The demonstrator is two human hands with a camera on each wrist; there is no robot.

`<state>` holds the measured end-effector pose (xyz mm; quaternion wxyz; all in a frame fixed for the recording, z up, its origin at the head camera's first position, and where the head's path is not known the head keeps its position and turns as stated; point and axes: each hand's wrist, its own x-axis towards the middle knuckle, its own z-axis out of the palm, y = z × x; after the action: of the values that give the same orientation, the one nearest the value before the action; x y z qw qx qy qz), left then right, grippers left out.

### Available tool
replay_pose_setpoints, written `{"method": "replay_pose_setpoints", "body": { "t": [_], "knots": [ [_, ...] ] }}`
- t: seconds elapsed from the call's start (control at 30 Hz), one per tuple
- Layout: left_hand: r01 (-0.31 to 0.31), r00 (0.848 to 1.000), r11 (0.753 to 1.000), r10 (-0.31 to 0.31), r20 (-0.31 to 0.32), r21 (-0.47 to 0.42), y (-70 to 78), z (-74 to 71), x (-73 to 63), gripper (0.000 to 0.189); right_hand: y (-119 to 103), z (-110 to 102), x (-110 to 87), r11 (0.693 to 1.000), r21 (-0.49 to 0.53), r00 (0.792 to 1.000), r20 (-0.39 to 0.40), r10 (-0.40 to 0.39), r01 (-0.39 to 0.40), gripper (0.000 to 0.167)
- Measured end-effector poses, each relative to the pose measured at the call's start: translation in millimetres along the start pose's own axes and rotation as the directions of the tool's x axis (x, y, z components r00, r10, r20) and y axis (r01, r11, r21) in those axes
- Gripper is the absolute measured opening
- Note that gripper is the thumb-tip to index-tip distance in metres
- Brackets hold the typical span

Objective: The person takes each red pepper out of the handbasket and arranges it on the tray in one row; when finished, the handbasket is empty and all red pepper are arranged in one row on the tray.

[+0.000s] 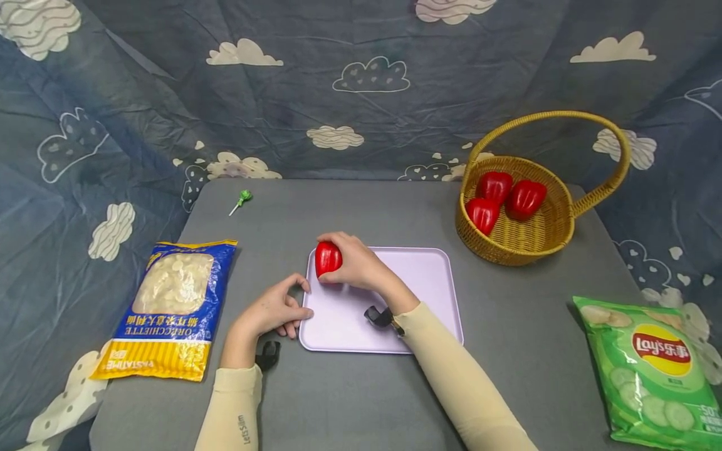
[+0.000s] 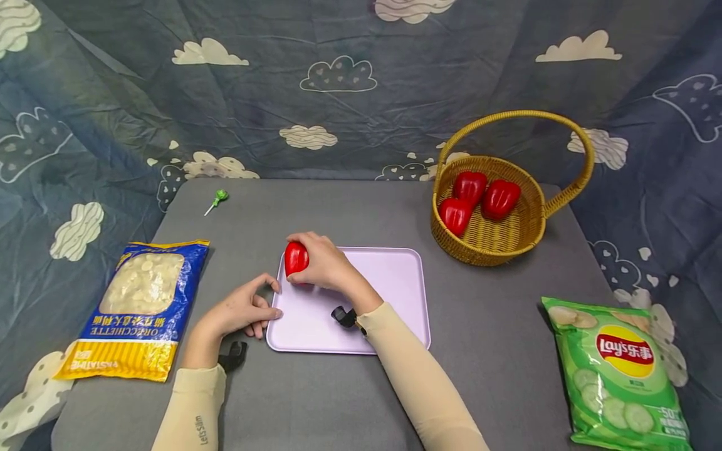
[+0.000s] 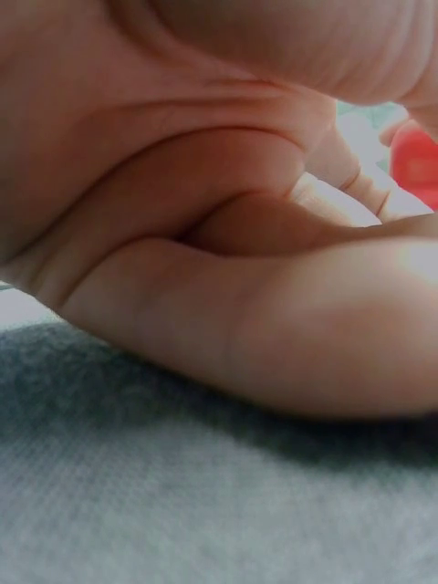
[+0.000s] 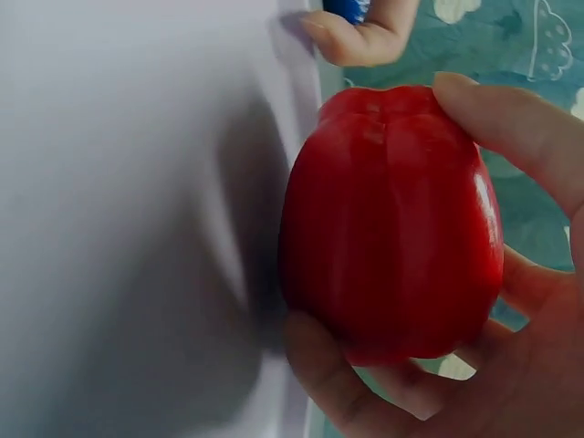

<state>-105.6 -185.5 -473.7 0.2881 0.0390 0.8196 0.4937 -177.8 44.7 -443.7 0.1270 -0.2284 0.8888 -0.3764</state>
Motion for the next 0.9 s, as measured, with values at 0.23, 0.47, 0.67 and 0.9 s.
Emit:
{"method": "replay_pose_setpoints", "body": {
  "t": [0.23, 0.47, 0.67, 0.9],
  "knots": [
    [0.016, 1.0, 1.0, -0.016, -0.005, 0.002, 0.5, 0.9, -0.3, 0.043, -3, 8, 1.8, 1.0, -0.024, 0.999, -0.038, 0.012, -0.013, 0.077],
    [0.003, 1.0, 1.0, -0.003, -0.003, 0.003, 1.3, 0.9, -1.6, 0.043, 1, 21, 5.5, 1.0, -0.006, 0.993, -0.113, -0.016, 0.016, 0.079],
    [0.0, 1.0, 1.0, 0.0, 0.001, 0.0, 1.3, 0.7, -3.1, 0.044, 0, 25, 5.8, 0.999, -0.021, 0.991, -0.125, -0.048, 0.046, 0.08],
    [-0.015, 1.0, 1.0, 0.015, 0.005, -0.003, 2.4, 1.3, -2.8, 0.045, 1, 23, 4.7, 0.999, -0.029, 0.993, -0.111, -0.046, 0.043, 0.081]
  ]
}}
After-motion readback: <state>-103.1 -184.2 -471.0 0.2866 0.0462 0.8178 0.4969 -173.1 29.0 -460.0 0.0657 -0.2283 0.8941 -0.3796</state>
